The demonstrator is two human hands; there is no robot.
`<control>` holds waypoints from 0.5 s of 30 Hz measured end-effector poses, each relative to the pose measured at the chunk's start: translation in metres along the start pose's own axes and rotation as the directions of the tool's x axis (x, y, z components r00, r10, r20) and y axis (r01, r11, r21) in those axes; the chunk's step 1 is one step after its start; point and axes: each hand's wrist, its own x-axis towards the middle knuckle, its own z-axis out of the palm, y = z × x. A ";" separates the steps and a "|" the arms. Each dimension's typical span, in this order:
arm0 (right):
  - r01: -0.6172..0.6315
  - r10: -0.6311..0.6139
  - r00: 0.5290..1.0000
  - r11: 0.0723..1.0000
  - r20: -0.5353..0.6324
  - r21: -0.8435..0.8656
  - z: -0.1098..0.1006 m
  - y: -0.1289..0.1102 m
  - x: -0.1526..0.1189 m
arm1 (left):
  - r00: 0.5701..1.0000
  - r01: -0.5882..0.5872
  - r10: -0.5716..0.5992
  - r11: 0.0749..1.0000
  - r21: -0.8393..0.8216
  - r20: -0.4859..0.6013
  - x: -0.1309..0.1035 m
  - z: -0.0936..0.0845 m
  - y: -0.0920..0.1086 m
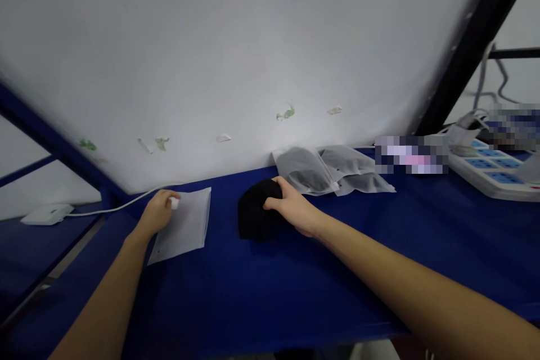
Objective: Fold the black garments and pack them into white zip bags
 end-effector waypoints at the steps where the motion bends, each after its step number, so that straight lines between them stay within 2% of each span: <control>1: -0.006 0.006 1.000 1.000 0.005 0.005 0.001 0.001 0.000 | 0.999 0.012 -0.012 1.000 0.007 -0.042 0.000 0.000 0.001; 3: -0.016 0.016 1.000 1.000 -0.008 0.019 0.003 0.004 0.000 | 0.993 0.021 -0.019 1.000 0.014 -0.116 -0.001 -0.001 0.012; 5: -0.038 0.040 0.999 0.998 -0.028 0.045 0.007 0.005 0.000 | 0.991 -0.026 0.026 1.000 0.005 -0.130 -0.007 -0.002 0.034; 7: -0.068 0.071 0.997 0.993 -0.035 0.095 0.010 0.005 0.001 | 0.990 -0.136 0.134 0.990 -0.039 -0.046 -0.020 -0.003 0.067; 8: -0.072 0.076 0.997 0.989 -0.030 0.128 0.011 0.004 0.001 | 0.978 -0.205 0.208 0.975 -0.082 0.032 -0.029 -0.003 0.085; 10: -0.042 0.043 0.999 0.982 0.001 0.184 0.013 0.001 0.000 | 0.919 -0.301 0.347 0.925 -0.232 0.190 -0.050 0.000 0.119; 11: -0.018 0.012 0.999 0.981 0.031 0.195 0.013 -0.001 -0.001 | 0.894 -0.323 0.387 0.906 -0.275 0.225 -0.060 0.001 0.134; 13: 0.023 -0.044 0.993 0.982 0.112 0.186 0.013 -0.004 -0.004 | 0.886 -0.289 0.386 0.893 -0.346 0.256 -0.076 0.005 0.155; 15: 0.048 -0.073 0.981 0.989 0.181 0.140 0.013 -0.007 -0.006 | 0.897 -0.238 0.364 0.877 -0.417 0.253 -0.081 0.007 0.164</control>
